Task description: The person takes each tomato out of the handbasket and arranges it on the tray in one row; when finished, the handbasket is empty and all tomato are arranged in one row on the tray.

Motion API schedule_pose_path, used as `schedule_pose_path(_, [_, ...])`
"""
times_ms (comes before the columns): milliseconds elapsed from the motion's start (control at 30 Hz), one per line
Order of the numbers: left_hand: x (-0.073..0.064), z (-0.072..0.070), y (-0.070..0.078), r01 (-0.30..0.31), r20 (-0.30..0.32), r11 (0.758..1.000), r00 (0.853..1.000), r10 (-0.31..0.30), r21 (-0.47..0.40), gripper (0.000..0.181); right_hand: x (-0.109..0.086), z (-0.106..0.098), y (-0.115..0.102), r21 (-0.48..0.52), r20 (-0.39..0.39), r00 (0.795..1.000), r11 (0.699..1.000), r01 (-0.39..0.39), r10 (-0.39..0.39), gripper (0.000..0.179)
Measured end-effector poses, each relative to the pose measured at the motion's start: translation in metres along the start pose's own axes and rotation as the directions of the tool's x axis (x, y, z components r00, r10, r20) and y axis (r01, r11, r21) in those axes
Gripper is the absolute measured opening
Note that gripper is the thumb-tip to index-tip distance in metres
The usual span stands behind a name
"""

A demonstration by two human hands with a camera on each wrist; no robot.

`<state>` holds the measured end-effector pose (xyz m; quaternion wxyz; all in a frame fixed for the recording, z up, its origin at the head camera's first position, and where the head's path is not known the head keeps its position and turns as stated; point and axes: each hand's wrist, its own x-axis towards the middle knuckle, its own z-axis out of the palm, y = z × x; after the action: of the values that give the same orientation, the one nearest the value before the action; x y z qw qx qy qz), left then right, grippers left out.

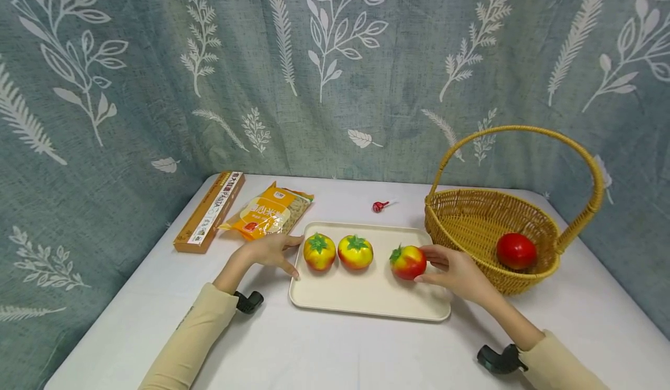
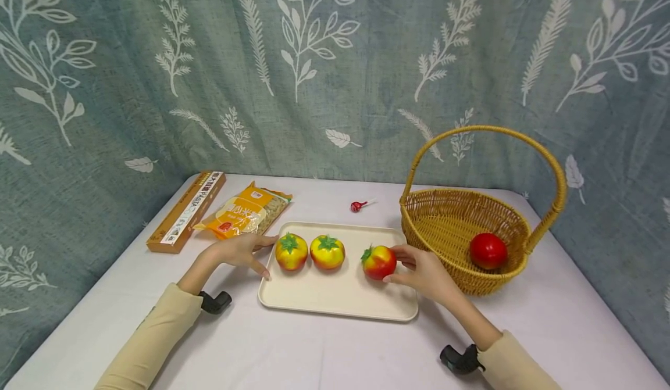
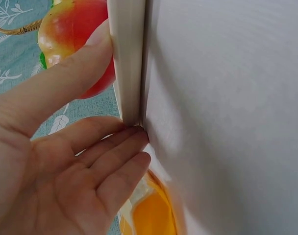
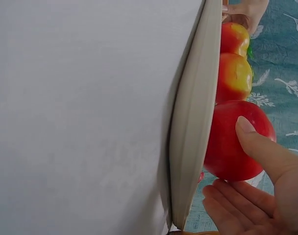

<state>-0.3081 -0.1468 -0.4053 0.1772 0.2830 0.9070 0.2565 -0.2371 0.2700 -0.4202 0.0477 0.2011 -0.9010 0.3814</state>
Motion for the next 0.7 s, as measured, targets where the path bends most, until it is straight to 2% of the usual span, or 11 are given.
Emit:
schedule_pose_path(400, [0.000,0.000,0.000,0.002,-0.004,1.000,1.000,-0.002,-0.007,0.094,-0.010,-0.005,0.000,-0.084,-0.004,1.000,0.996,0.007,-0.007,0.063])
schedule_pose_path(567, [0.000,0.000,0.000,0.003,-0.005,1.000,1.000,-0.003,-0.006,0.094,-0.013,-0.009,-0.003,-0.095,0.013,1.000,0.995,0.002,-0.001,0.066])
schedule_pose_path(700, [0.000,0.001,0.000,0.000,-0.006,1.000,1.000,0.000,-0.002,0.093,-0.014,-0.012,-0.006,-0.097,0.018,0.999,0.995,0.029,-0.028,0.066])
